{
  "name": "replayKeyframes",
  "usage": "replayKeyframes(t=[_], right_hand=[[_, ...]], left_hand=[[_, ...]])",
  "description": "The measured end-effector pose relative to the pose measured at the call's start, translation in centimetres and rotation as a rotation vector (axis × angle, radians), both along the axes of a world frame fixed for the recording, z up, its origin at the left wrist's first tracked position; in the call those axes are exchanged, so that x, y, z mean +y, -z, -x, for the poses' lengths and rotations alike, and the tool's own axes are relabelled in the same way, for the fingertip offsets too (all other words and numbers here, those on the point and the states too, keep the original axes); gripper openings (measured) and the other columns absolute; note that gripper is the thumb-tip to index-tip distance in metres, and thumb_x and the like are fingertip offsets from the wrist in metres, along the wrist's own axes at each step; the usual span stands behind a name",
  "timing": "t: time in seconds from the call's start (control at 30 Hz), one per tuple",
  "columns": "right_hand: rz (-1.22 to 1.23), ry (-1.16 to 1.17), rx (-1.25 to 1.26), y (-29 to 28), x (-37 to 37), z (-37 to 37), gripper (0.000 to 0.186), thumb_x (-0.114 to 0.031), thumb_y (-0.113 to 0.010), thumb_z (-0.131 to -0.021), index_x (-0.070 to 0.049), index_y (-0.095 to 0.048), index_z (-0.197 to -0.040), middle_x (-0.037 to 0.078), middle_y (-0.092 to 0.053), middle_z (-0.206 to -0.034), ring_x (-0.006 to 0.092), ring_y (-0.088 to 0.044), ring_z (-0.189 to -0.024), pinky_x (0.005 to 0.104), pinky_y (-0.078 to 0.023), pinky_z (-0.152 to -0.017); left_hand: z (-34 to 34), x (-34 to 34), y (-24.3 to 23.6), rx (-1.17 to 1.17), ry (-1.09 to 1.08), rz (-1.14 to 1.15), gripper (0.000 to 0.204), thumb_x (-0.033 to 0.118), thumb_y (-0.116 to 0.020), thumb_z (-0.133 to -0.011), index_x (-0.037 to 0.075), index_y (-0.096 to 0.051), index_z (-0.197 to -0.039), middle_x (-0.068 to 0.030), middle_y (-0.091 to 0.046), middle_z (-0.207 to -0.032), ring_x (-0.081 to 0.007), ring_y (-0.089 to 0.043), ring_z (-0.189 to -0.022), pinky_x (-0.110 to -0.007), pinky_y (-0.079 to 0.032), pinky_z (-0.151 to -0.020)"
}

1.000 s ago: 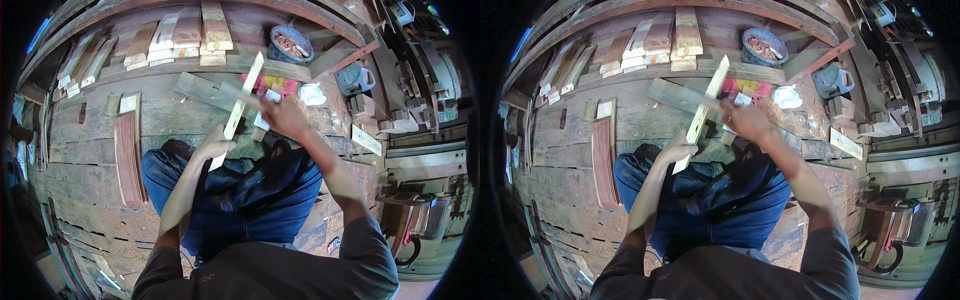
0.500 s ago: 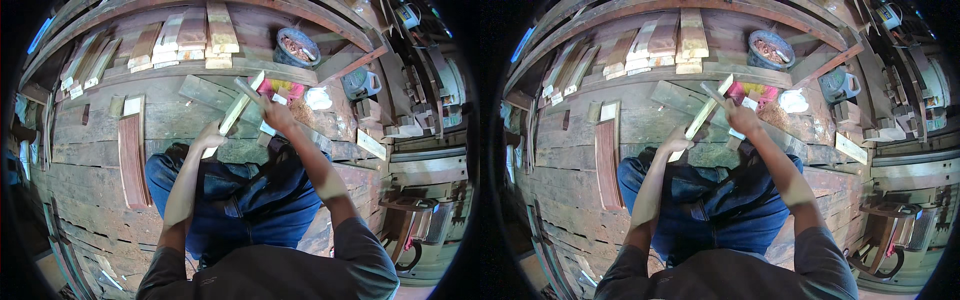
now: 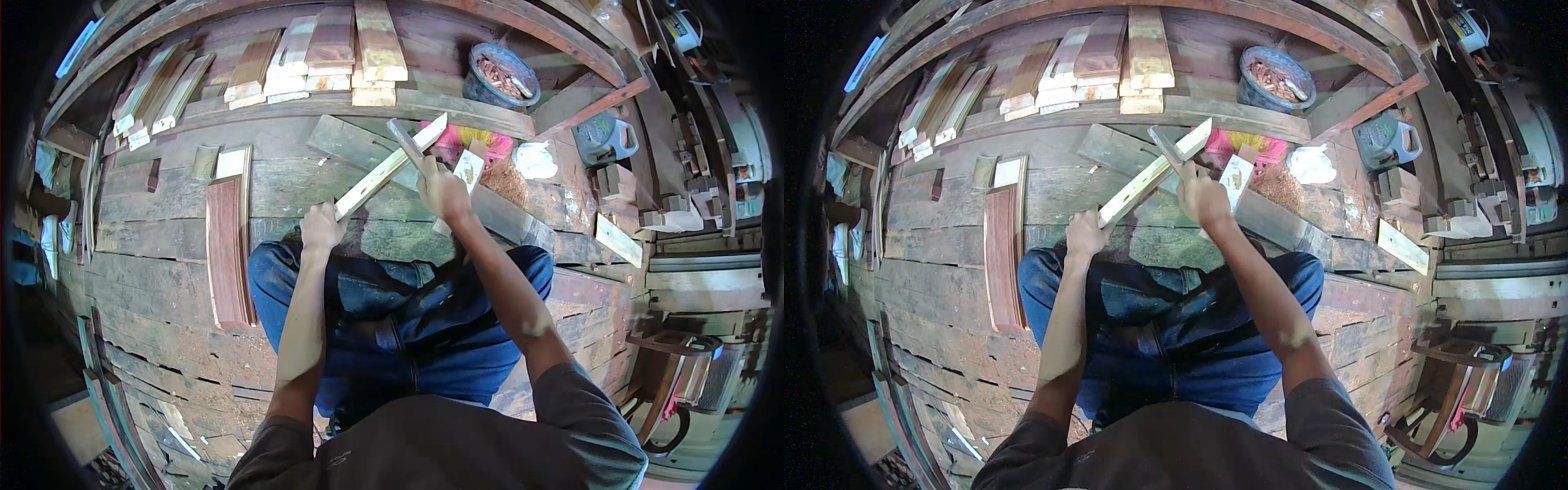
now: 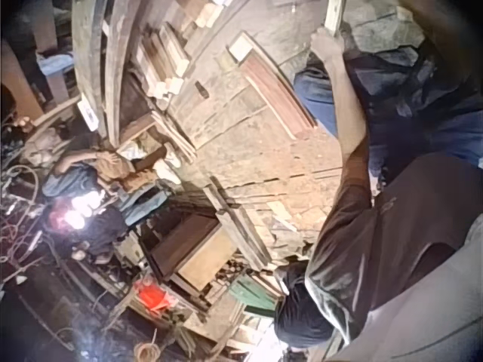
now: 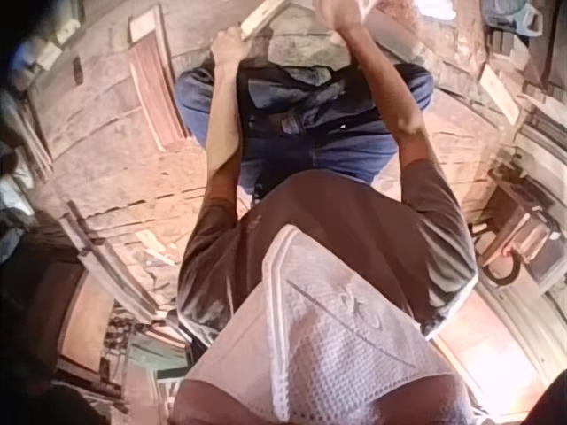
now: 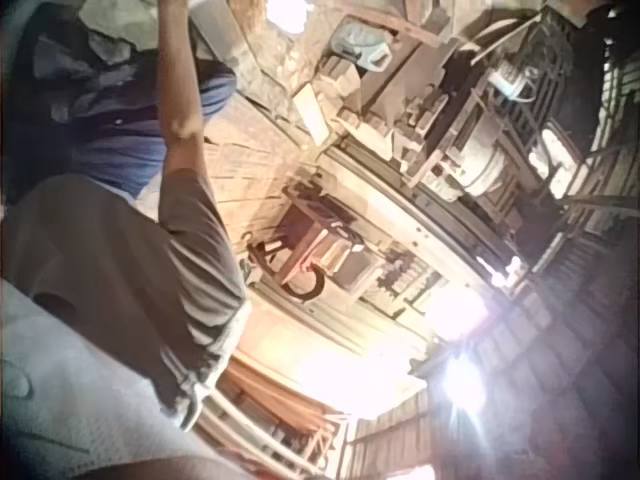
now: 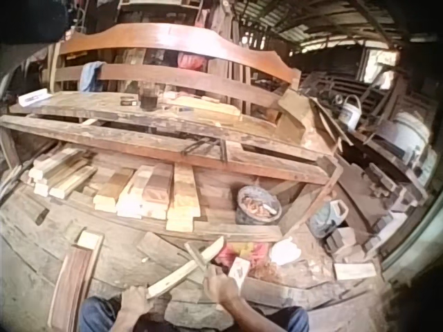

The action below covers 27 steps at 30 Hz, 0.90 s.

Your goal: Using a hammer and chisel to carve or shape a piece of wood while seated on the floor.

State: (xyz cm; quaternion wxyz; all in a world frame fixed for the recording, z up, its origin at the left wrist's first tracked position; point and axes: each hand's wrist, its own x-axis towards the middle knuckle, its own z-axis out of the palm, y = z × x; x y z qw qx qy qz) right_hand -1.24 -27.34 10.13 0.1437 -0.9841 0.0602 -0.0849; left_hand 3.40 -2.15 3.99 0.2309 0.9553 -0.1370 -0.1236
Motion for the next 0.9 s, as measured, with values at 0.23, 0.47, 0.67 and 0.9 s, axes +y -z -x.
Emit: replayKeyframes(t=[0.23, 0.47, 0.67, 0.9], right_hand=[[0.105, -0.365, 0.005, 0.8, 1.5, 2.6, 0.047, -0.009, -0.057, -0.080, 0.001, -0.044, -0.125, 0.027, -0.055, -0.108, 0.0426, -0.061, -0.092, 0.0496, -0.054, -0.069], [-0.049, 0.035, 0.019, 1.7, -1.6, 0.8, 0.036, -0.017, -0.050, -0.089, 0.002, -0.046, -0.119, 0.029, -0.064, -0.092, 0.0448, -0.065, -0.069, 0.0519, -0.055, -0.061], [0.022, -0.186, 0.271, 0.9, 5.6, 3.5, 0.038, -0.024, -0.053, -0.089, 0.004, -0.047, -0.113, 0.029, -0.065, -0.081, 0.0441, -0.066, -0.066, 0.0497, -0.055, -0.058], [0.025, -0.157, 0.140, 1.6, -1.3, -1.0, 0.033, -0.024, -0.054, -0.088, 0.001, -0.049, -0.109, 0.027, -0.064, -0.082, 0.0424, -0.066, -0.068, 0.0509, -0.054, -0.054]], left_hand=[[0.9, -0.1, 1.4, -0.121, 0.054, -0.058, 0.033, 0.031, -0.071, -0.078, 0.009, -0.062, -0.100, -0.0182, -0.068, -0.084, -0.0381, -0.067, -0.079, -0.048, -0.053, -0.073], [1.0, -0.7, 1.8, -0.149, 0.039, -0.020, 0.039, 0.035, -0.068, -0.080, 0.009, -0.058, -0.108, -0.0179, -0.069, -0.083, -0.0386, -0.067, -0.080, -0.049, -0.052, -0.075], [1.2, -0.2, 3.3, -0.136, 0.077, -0.030, 0.042, 0.036, -0.068, -0.082, 0.007, -0.057, -0.111, -0.0191, -0.069, -0.083, -0.0391, -0.067, -0.078, -0.049, -0.053, -0.073], [1.3, -0.7, 1.7, -0.079, 0.057, 0.025, 0.038, 0.035, -0.068, -0.082, 0.006, -0.058, -0.103, -0.0218, -0.067, -0.084, -0.0417, -0.065, -0.080, -0.050, -0.052, -0.075]])
